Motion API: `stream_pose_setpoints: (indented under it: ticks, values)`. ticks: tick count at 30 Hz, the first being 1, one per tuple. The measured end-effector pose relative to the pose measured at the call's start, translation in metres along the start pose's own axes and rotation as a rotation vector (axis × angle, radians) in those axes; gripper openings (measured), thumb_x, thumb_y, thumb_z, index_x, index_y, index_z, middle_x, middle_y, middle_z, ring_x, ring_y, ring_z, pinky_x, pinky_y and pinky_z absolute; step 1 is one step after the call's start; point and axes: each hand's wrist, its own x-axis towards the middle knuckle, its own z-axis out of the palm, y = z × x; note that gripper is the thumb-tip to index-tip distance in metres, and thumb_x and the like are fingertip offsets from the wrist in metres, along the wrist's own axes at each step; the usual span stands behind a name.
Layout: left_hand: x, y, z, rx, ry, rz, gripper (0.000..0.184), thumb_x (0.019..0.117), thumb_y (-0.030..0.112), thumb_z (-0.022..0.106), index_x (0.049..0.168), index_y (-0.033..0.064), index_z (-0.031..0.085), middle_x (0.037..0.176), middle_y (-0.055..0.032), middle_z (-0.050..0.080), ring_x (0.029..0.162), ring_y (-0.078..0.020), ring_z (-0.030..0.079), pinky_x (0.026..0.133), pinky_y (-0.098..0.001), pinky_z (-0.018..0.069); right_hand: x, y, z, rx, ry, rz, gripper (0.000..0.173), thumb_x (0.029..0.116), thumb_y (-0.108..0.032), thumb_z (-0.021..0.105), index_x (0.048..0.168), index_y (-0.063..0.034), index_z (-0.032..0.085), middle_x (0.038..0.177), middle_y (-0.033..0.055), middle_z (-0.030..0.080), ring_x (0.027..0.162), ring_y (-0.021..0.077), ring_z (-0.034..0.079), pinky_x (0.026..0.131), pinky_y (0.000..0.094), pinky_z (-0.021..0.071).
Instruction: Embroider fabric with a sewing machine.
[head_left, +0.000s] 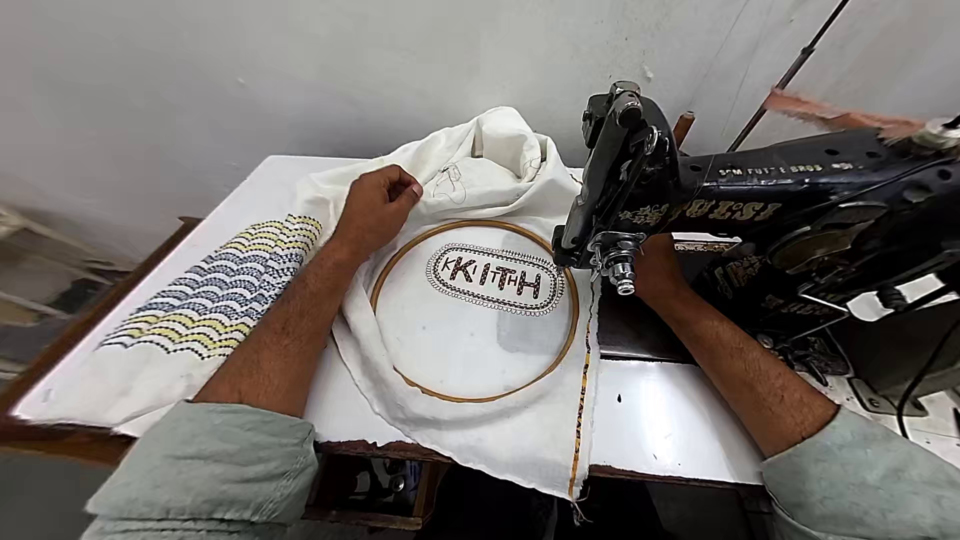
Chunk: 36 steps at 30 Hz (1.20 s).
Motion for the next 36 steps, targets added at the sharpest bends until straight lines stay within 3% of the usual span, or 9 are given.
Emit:
stream_pose_setpoints:
  ticks: [2,4,7,17,23,26,28,31,36]
  values:
    - [-0.001,-0.004,0.005,0.029,-0.108,-0.007,0.026,0.1061,0.023,0.056,0.108,0.0003,0.069,0.085,-0.0120,0.067,0.075,-0.0205,0.062,0.074,-0.0459,0.0522,0.002,0.001,0.002,-0.004,0.064,-0.020,0.017,0.0819,-0.002,0.070,0.097,0.0046,0.066,0.091,0.0167,0.067,0.087,0.0208,0.064,0.078,0.0432,0.0500]
    - [0.000,-0.006,0.008,0.045,-0.150,-0.004,0.026,0.1067,0.024,0.056,0.105,0.0031,0.070,0.083,-0.0093,0.067,0.073,-0.0188,0.062,0.073,-0.0446,0.0514,0.004,0.001,0.001,-0.023,0.106,-0.059,0.025,0.0835,-0.005,0.071,0.106,0.0049,0.067,0.102,0.0211,0.068,0.100,0.0265,0.066,0.088,0.0480,0.0499]
    - [0.000,-0.005,0.007,0.017,-0.144,-0.024,0.027,0.1076,0.026,0.055,0.104,0.0041,0.070,0.082,-0.0075,0.066,0.071,-0.0159,0.060,0.071,-0.0401,0.0502,0.007,0.004,0.001,-0.073,0.118,-0.076,0.028,0.0847,-0.010,0.071,0.108,0.0054,0.068,0.107,0.0251,0.068,0.107,0.0344,0.065,0.090,0.0554,0.0488]
    - [0.002,-0.013,0.009,-0.120,-0.082,-0.088,0.027,0.1076,0.025,0.055,0.105,0.0029,0.069,0.085,-0.0054,0.068,0.074,-0.0087,0.061,0.074,-0.0307,0.0514,0.002,-0.004,0.001,-0.013,-0.015,-0.010,0.016,0.0815,-0.001,0.070,0.096,0.0047,0.066,0.093,0.0195,0.067,0.092,0.0278,0.065,0.080,0.0499,0.0500]
    - [0.027,-0.016,0.011,-0.068,-0.095,-0.290,0.031,0.1086,0.026,0.052,0.107,0.0001,0.070,0.093,-0.0102,0.072,0.084,-0.0162,0.067,0.085,-0.0420,0.0534,0.002,-0.002,0.002,-0.056,-0.087,-0.027,0.012,0.0830,-0.005,0.071,0.091,0.0030,0.065,0.090,0.0191,0.067,0.088,0.0298,0.065,0.076,0.0527,0.0492]
    - [0.038,-0.012,0.022,0.112,-0.040,-0.387,0.041,0.1082,0.036,0.049,0.106,0.0027,0.072,0.097,-0.0156,0.074,0.094,-0.0323,0.070,0.088,-0.0614,0.0507,0.004,0.007,0.005,-0.032,-0.055,-0.092,0.018,0.0809,-0.006,0.071,0.095,0.0025,0.065,0.092,0.0174,0.067,0.090,0.0267,0.065,0.079,0.0501,0.0497]
    - [0.033,0.000,0.030,0.282,-0.033,-0.373,0.044,0.1076,0.042,0.046,0.111,0.0050,0.070,0.102,-0.0202,0.072,0.101,-0.0418,0.069,0.086,-0.0702,0.0488,0.004,0.010,0.005,0.000,-0.039,-0.110,0.018,0.0806,-0.005,0.070,0.097,0.0001,0.065,0.090,0.0123,0.066,0.085,0.0190,0.063,0.077,0.0424,0.0502]
    - [0.028,0.003,0.032,0.307,-0.065,-0.302,0.045,0.1077,0.045,0.046,0.112,0.0073,0.071,0.096,-0.0175,0.071,0.094,-0.0391,0.069,0.082,-0.0668,0.0499,0.004,0.009,0.004,0.002,-0.042,-0.084,0.013,0.0820,-0.001,0.069,0.093,0.0026,0.064,0.086,0.0153,0.065,0.083,0.0219,0.063,0.074,0.0455,0.0488]
    - [0.030,-0.005,0.027,0.235,-0.099,-0.252,0.037,0.1076,0.037,0.049,0.108,0.0074,0.071,0.091,-0.0149,0.071,0.090,-0.0353,0.068,0.081,-0.0645,0.0498,-0.002,0.003,0.002,0.007,-0.063,-0.131,0.019,0.0855,-0.009,0.068,0.102,0.0007,0.067,0.093,0.0131,0.068,0.090,0.0165,0.065,0.081,0.0402,0.0506]
